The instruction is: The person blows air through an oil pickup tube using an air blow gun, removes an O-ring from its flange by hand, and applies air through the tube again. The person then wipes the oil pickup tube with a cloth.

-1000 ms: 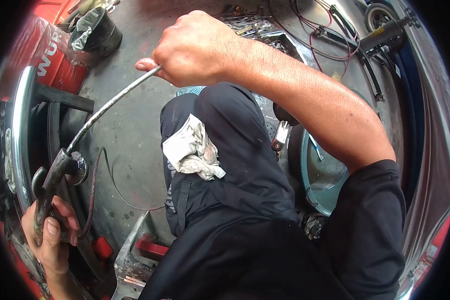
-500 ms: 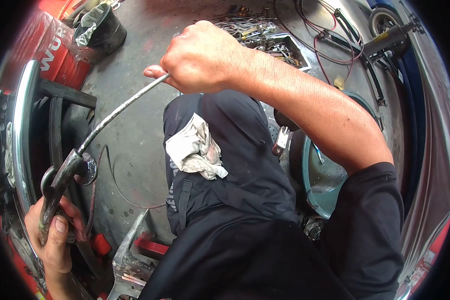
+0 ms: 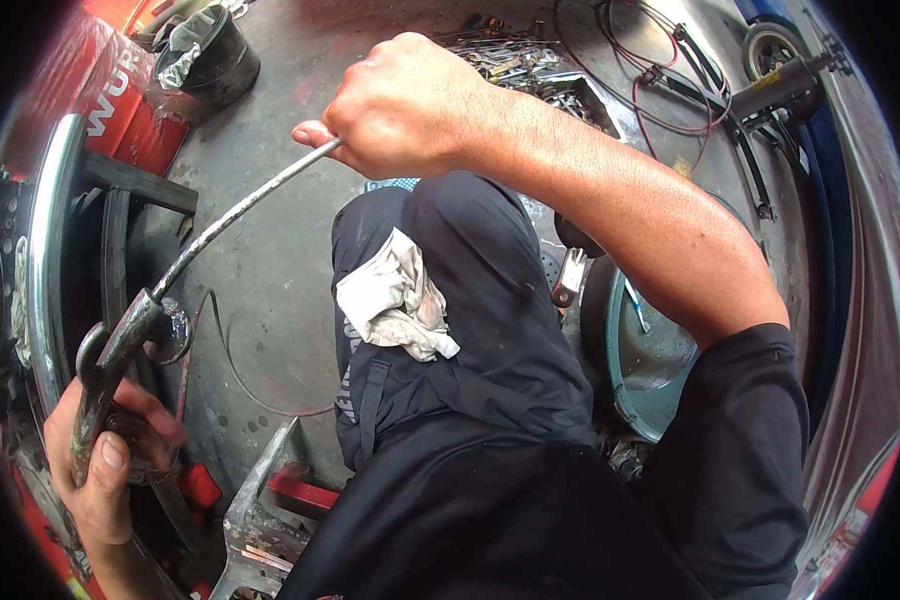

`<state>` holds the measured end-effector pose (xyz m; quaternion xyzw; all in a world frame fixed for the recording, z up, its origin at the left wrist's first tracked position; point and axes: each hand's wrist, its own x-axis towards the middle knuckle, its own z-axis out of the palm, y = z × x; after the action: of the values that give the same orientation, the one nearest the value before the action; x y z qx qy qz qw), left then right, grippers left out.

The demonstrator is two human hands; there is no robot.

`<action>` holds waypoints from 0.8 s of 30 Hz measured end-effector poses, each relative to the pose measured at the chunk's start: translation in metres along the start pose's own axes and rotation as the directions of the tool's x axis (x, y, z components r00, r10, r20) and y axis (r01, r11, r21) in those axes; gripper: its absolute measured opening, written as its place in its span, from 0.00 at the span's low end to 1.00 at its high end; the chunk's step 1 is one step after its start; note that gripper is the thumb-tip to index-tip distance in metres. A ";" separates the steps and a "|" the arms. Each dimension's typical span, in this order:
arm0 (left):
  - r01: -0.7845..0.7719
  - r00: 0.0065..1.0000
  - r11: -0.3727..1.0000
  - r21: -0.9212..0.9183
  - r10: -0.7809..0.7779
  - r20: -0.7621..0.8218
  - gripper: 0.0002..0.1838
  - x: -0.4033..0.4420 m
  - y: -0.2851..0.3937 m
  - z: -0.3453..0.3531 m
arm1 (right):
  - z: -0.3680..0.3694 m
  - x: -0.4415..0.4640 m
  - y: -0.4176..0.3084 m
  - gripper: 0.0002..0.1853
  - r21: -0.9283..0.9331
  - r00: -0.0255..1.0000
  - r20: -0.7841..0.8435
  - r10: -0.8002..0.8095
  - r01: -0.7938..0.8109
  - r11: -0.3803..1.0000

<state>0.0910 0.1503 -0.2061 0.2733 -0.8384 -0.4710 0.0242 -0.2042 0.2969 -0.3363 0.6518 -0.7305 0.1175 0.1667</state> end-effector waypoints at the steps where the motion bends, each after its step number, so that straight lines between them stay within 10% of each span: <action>1: -0.029 0.996 0.999 -0.044 0.025 -0.090 0.29 0.001 0.001 0.010 | 0.001 0.000 0.001 0.29 0.006 1.000 -0.008 -0.002 0.002 1.000; 19: -0.384 0.923 0.895 0.226 0.369 0.109 0.23 0.008 -0.039 -0.033 | 0.019 0.013 -0.008 0.25 0.075 0.998 -0.027 -0.048 0.050 0.996; 21: -0.297 0.954 0.902 0.314 0.289 0.073 0.32 -0.016 -0.034 -0.046 | 0.015 0.013 -0.003 0.23 0.088 0.995 -0.096 -0.034 0.043 0.995; 24: -0.063 0.984 0.995 -0.071 0.050 -0.170 0.30 -0.034 -0.061 -0.054 | 0.015 -0.006 0.031 0.19 0.281 0.943 -0.281 0.177 -0.095 0.955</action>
<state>0.1621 0.1000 -0.2175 0.2869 -0.8222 -0.4771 0.1188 -0.2354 0.3000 -0.3513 0.5900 -0.7176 0.3234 0.1800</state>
